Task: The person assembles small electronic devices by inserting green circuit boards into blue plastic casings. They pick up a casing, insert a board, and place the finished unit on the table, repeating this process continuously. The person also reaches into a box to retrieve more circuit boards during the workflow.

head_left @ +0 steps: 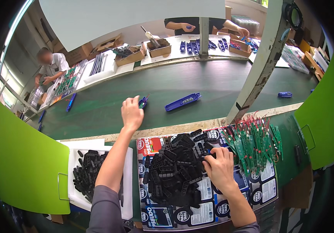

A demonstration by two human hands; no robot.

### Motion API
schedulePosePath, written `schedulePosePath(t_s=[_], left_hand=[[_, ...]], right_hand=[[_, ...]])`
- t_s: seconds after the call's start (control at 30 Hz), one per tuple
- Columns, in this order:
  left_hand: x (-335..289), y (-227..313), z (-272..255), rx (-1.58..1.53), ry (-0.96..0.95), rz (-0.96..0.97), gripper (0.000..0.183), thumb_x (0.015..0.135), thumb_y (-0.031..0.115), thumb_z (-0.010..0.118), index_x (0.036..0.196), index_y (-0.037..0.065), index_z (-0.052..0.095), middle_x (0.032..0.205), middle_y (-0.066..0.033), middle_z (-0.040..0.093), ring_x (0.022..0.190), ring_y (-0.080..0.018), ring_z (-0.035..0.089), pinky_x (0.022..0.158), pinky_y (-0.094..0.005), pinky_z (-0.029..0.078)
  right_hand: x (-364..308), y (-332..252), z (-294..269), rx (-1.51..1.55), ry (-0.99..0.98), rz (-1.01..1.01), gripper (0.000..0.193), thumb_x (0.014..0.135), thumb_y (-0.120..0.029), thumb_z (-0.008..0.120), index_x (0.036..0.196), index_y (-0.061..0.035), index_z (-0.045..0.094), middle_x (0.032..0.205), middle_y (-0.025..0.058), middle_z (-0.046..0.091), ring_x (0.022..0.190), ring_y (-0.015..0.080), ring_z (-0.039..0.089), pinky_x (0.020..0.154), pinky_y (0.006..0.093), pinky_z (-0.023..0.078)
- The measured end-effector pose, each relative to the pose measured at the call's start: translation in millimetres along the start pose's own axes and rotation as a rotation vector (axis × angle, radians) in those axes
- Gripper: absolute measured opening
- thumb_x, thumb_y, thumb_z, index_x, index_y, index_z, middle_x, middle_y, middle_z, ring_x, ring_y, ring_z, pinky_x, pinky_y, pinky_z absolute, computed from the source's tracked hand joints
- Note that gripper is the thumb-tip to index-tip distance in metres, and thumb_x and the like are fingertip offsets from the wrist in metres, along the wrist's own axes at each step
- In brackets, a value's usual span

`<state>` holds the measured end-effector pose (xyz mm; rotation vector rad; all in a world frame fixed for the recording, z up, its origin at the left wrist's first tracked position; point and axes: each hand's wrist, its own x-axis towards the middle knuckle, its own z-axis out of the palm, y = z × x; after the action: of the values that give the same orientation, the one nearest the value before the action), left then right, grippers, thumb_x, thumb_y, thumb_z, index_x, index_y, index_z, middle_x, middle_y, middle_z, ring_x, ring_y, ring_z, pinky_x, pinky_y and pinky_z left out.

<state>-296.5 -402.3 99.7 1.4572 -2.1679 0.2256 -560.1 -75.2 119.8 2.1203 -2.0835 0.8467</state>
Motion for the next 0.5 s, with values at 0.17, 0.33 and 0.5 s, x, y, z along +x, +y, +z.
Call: schedulePosePath(t_s=[0.17, 0.33, 0.5], left_hand=[[11, 82, 19, -0.217, -0.053, 0.165, 0.041, 0.092, 0.020, 0.067, 0.131, 0.007, 0.068, 0.127, -0.0144, 0.064, 0.120, -0.0327, 0.058, 0.101, -0.0458, 0.049], [17, 131, 59, -0.213, -0.257, 0.165, 0.043, 0.096, 0.026, 0.069, 0.133, 0.006, 0.065, 0.126, -0.0158, 0.064, 0.120, -0.0337, 0.061, 0.098, -0.0462, 0.052], [8, 120, 37, -0.304, -0.293, 0.092, 0.029, 0.093, 0.011, 0.069, 0.122, 0.005, 0.069, 0.118, -0.0186, 0.063, 0.110, -0.0389, 0.066, 0.094, -0.0491, 0.056]], right_hand=[[4, -1, 1, 0.115, 0.088, 0.005, 0.011, 0.085, -0.010, 0.076, 0.095, -0.0065, 0.072, 0.106, 0.0102, 0.065, 0.102, 0.0303, 0.059, 0.087, 0.0430, 0.044], [0, 3, 7, 0.436, 0.270, 0.160, 0.009, 0.095, -0.003, 0.069, 0.103, 0.0007, 0.069, 0.091, 0.0110, 0.067, 0.074, 0.0228, 0.062, 0.069, 0.0330, 0.049], [8, 3, -4, 0.622, 0.204, 0.235, 0.020, 0.097, 0.001, 0.066, 0.116, 0.0014, 0.071, 0.096, 0.0062, 0.069, 0.080, 0.0118, 0.063, 0.070, 0.0276, 0.049]])
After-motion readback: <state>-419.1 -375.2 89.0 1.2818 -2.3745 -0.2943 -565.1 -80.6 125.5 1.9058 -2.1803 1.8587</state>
